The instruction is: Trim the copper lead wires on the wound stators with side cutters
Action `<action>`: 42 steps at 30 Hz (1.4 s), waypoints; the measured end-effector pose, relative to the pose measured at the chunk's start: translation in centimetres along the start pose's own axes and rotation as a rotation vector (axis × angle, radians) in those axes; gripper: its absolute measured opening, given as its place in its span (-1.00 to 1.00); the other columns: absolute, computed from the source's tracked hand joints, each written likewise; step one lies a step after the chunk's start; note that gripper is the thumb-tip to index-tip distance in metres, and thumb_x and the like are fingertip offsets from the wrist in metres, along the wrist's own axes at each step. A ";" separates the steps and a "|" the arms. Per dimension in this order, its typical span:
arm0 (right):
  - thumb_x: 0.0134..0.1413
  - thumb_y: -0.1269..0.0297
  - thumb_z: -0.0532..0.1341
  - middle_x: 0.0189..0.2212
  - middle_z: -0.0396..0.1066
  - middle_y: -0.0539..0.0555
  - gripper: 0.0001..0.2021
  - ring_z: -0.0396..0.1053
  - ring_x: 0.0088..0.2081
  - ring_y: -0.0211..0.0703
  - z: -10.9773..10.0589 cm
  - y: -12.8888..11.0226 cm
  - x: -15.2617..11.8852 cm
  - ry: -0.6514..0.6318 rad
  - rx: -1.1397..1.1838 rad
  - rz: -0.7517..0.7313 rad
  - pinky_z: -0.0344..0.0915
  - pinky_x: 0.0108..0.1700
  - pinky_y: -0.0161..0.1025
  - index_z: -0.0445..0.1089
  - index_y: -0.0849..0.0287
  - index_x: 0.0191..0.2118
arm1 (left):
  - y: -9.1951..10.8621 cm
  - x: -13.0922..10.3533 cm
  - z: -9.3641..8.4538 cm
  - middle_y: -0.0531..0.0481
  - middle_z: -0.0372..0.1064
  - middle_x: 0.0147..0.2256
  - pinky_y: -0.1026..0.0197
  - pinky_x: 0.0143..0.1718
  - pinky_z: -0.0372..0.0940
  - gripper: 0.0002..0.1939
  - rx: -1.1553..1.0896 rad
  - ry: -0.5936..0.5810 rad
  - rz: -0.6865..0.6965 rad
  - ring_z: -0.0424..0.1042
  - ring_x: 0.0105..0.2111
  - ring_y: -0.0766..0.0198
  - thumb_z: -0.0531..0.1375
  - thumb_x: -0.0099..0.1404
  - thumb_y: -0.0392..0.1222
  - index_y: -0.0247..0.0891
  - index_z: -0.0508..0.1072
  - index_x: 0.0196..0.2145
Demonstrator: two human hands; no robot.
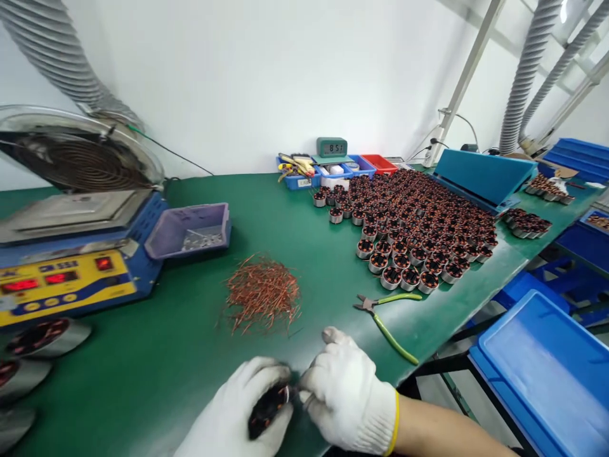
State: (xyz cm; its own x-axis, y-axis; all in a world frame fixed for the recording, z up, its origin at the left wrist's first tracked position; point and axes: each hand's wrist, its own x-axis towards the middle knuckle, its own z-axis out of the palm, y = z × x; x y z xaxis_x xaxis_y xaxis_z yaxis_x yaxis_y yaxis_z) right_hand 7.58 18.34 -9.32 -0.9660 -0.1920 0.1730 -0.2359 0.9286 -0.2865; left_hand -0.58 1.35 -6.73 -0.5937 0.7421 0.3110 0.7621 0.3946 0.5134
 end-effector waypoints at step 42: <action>0.03 0.00 0.25 -0.44 0.47 0.04 -0.66 0.45 -0.44 -0.26 -6.0 4.4 4.5 -0.875 1.148 0.391 0.39 -0.38 -0.36 0.38 0.21 -0.27 | 1.4 -0.3 1.8 -0.05 0.27 -0.42 0.16 -0.37 0.25 -0.86 -0.016 0.028 0.011 0.24 -0.40 0.22 0.00 0.11 -0.42 -0.20 0.23 -0.42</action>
State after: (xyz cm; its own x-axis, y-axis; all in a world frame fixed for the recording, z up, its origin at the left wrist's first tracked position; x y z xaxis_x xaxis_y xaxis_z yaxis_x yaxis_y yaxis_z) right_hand 2.78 23.46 -4.12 -0.6441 -0.5067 -0.5730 0.4948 0.2953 -0.8173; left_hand 1.13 2.65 -7.57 -0.5923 0.7309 0.3391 0.7648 0.3776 0.5221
